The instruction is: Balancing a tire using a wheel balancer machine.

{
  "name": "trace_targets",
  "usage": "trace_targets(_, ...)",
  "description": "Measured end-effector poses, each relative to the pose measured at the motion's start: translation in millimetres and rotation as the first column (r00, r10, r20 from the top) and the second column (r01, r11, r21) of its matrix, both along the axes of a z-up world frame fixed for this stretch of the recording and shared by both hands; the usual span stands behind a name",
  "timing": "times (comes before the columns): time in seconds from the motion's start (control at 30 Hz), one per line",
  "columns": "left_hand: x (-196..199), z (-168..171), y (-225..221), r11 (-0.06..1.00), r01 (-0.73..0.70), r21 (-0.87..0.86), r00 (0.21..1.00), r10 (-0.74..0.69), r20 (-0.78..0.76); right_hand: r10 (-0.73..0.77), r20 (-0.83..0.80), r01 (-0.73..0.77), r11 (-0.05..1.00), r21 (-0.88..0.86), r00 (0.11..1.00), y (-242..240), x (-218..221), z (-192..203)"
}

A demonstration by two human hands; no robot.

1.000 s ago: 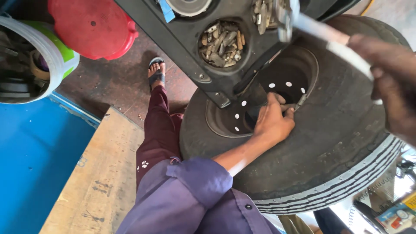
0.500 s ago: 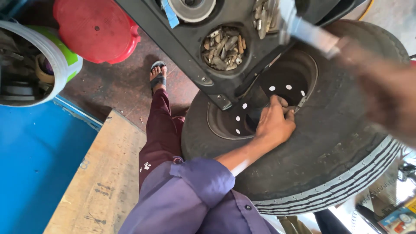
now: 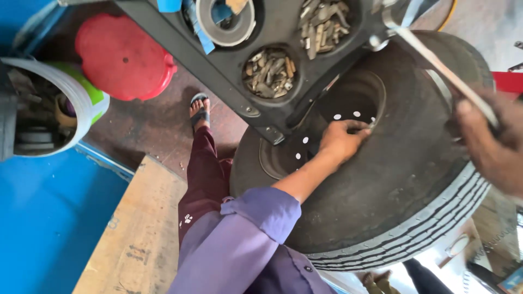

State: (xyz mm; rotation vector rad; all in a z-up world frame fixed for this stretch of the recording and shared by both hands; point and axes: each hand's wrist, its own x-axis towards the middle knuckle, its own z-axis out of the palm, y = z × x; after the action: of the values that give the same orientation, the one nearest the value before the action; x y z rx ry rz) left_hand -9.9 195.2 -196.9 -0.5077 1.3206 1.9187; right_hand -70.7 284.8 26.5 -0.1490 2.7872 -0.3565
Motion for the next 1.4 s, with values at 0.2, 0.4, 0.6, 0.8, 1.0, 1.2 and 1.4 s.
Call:
trace_targets(0.2, 7.6, 13.1, -24.8, 0.964, -0.009, -0.266, 0.991, -0.027, -0.134, -0.709, 0.509, 0.837, 0.216, -0.503, 0.488, -10.0, 79.8, 24.9)
trace_targets(0.4, 12.7, 67.1, -107.1, 0.890, -0.214, 0.404, 0.973, 0.230, 0.010, -0.584, 0.303, 0.624, 0.487, -0.611, 0.753, -15.9, 157.5, 18.4)
trace_targets(0.6, 31.3, 139.1, -180.3, 0.909, -0.193, 0.369, 0.968, 0.237, -0.080, -0.461, 0.563, 0.727, 0.406, -0.554, 0.686, -61.5, 173.4, 9.7)
trace_targets(0.8, 63.8, 166.7, -185.8, 0.884, -0.264, 0.386, 0.947, 0.314, -0.071, -0.317, 0.571, 0.635, 0.561, -0.531, 0.757, -92.5, 179.0, 26.4)
trace_targets(1.0, 84.1, 175.9, -184.2, 0.921, -0.196, 0.335, 0.912, 0.297, -0.283, -0.200, 0.596, 0.615, 0.439, -0.656, 0.778, -99.4, 191.5, 26.5)
trace_targets(1.2, 93.9, 193.2, -176.6, 0.965, -0.206, 0.164, 0.883, 0.255, -0.393, -0.216, 0.562, 0.590, 0.464, -0.661, 0.799, -107.0, 205.1, 29.4)
trace_targets(1.4, 102.8, 199.1, -160.8, 0.948, -0.317, -0.035, 0.836, 0.262, -0.483, -0.286, 0.625, 0.680, 0.437, -0.589, 0.726, -113.0, 204.9, 41.8)
